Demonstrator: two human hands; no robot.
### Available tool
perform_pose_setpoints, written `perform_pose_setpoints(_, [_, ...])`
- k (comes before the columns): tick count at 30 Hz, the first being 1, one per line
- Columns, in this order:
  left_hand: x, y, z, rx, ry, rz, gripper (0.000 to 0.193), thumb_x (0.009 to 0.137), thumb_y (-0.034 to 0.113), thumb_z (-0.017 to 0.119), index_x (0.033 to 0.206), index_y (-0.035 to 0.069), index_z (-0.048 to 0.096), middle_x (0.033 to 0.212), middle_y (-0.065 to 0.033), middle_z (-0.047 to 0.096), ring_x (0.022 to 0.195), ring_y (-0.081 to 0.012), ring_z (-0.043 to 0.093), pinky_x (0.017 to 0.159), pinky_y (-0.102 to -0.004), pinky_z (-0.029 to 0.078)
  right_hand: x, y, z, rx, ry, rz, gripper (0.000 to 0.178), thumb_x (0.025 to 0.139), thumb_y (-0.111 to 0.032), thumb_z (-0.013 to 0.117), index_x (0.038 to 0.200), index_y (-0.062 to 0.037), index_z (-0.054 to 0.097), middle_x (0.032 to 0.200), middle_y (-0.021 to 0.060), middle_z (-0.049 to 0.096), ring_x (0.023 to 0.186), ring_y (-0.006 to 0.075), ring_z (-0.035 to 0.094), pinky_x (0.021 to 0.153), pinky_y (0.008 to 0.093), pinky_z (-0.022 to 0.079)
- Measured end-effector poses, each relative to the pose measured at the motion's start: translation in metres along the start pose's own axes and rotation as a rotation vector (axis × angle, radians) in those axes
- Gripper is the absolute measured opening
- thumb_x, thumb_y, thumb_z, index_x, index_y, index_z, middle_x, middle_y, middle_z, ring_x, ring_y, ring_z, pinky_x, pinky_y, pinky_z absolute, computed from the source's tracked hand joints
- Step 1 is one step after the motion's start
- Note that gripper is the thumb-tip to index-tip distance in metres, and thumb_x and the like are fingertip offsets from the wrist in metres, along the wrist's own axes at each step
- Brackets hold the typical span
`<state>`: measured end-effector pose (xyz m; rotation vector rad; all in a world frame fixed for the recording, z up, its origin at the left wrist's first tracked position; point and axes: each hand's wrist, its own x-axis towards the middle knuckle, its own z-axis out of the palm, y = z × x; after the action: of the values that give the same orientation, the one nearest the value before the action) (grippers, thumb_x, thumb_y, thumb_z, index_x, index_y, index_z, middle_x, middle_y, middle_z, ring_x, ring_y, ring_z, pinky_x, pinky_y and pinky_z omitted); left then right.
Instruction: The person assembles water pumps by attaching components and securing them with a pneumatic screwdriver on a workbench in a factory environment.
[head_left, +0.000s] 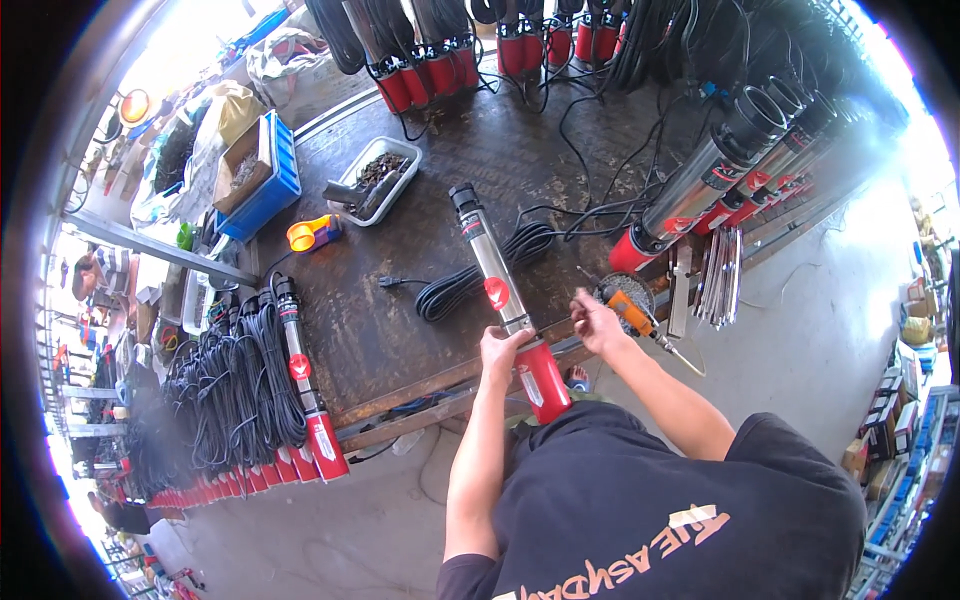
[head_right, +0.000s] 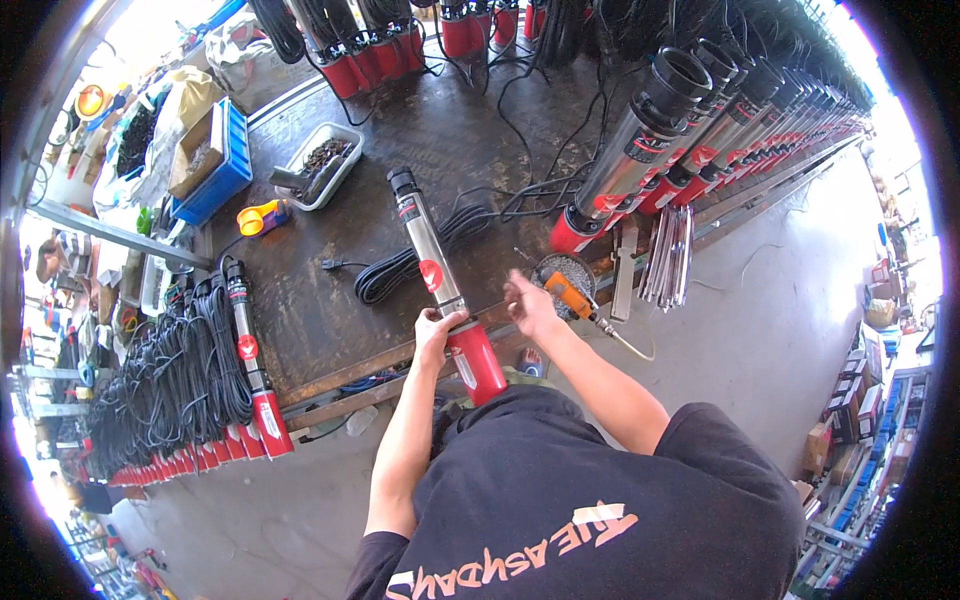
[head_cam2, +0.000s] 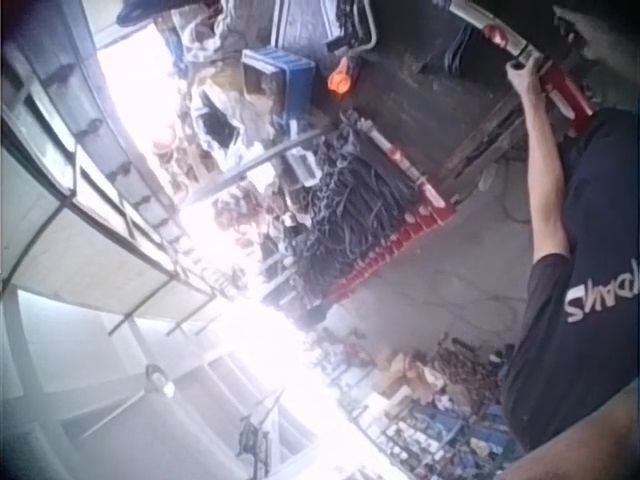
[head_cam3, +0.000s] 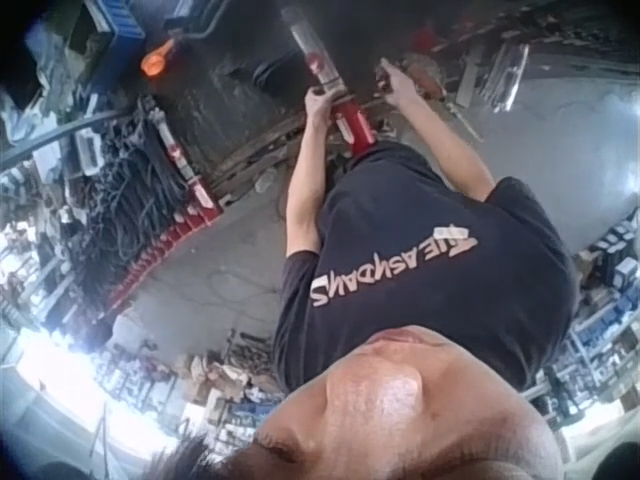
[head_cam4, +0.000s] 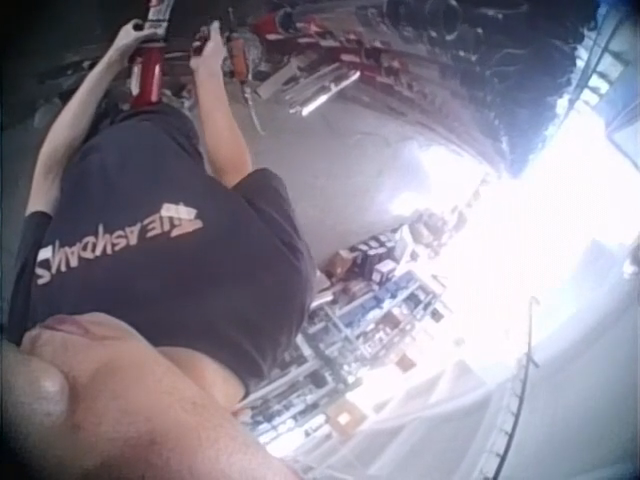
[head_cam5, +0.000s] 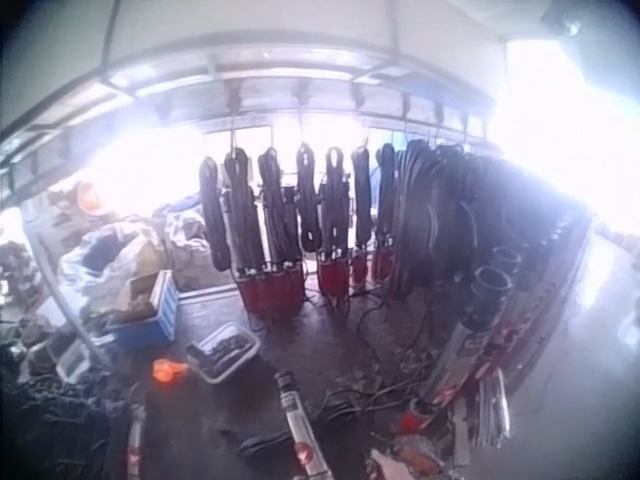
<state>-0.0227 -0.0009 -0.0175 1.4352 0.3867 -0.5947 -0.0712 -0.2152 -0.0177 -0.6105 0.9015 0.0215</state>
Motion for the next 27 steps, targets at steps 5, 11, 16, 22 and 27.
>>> perform_pose_setpoints(5, [0.006,-0.006,-0.003,0.096,0.004,0.001,0.061,0.069,0.018,0.088,0.115,-0.001,0.053,0.102,-0.0136,0.066,0.090,-0.0221,0.067,0.080,-0.0372,0.056,0.017,-0.024,-0.036,0.709,0.248,0.062,0.063,0.096,-0.057,0.059,0.115,0.0030,0.055,0.097,0.0144,0.072,0.077,0.0170,0.072,0.052,0.0175,0.055])
perform_pose_setpoints(11, [0.006,0.000,0.006,0.029,-0.029,-0.018,0.052,0.069,0.012,0.087,0.108,0.000,0.055,0.095,-0.0122,0.067,0.084,-0.0215,0.067,0.077,-0.0370,0.057,0.033,-0.017,-0.045,0.752,0.385,-0.187,0.051,0.098,-0.050,0.060,0.117,-0.0031,0.055,0.093,0.0103,0.070,0.076,0.0214,0.072,0.054,0.0236,0.058])
perform_pose_setpoints(16, [0.010,-0.001,0.005,0.016,-0.032,-0.011,0.048,0.069,0.010,0.086,0.105,0.001,0.055,0.091,-0.0109,0.066,0.075,-0.0204,0.067,0.066,-0.0340,0.057,-0.054,-0.017,0.013,0.387,0.400,-0.633,0.033,0.097,-0.029,0.067,0.117,-0.0049,0.057,0.094,0.0076,0.069,0.067,0.0172,0.068,0.054,0.0250,0.054])
perform_pose_setpoints(22, [0.013,-0.008,0.000,0.014,-0.049,-0.046,0.045,0.074,0.012,0.082,0.107,0.006,0.052,0.087,-0.0091,0.067,0.066,-0.0200,0.067,0.041,-0.0334,0.049,-0.138,-0.050,0.070,-0.470,0.206,-1.470,0.067,0.093,-0.021,0.073,0.147,0.0001,0.038,0.134,0.0120,0.051,0.115,0.0169,0.052,0.101,0.0283,0.040])
perform_pose_setpoints(27, [0.012,-0.006,-0.002,0.020,-0.053,-0.031,0.047,0.074,0.015,0.084,0.108,0.007,0.052,0.089,-0.0089,0.067,0.067,-0.0201,0.069,0.039,-0.0314,0.049,-0.089,-0.031,0.102,-0.355,-0.002,-1.439,0.040,0.087,-0.006,0.056,0.126,0.0027,0.051,0.127,0.0135,0.053,0.123,0.0230,0.053,0.107,0.0323,0.041])
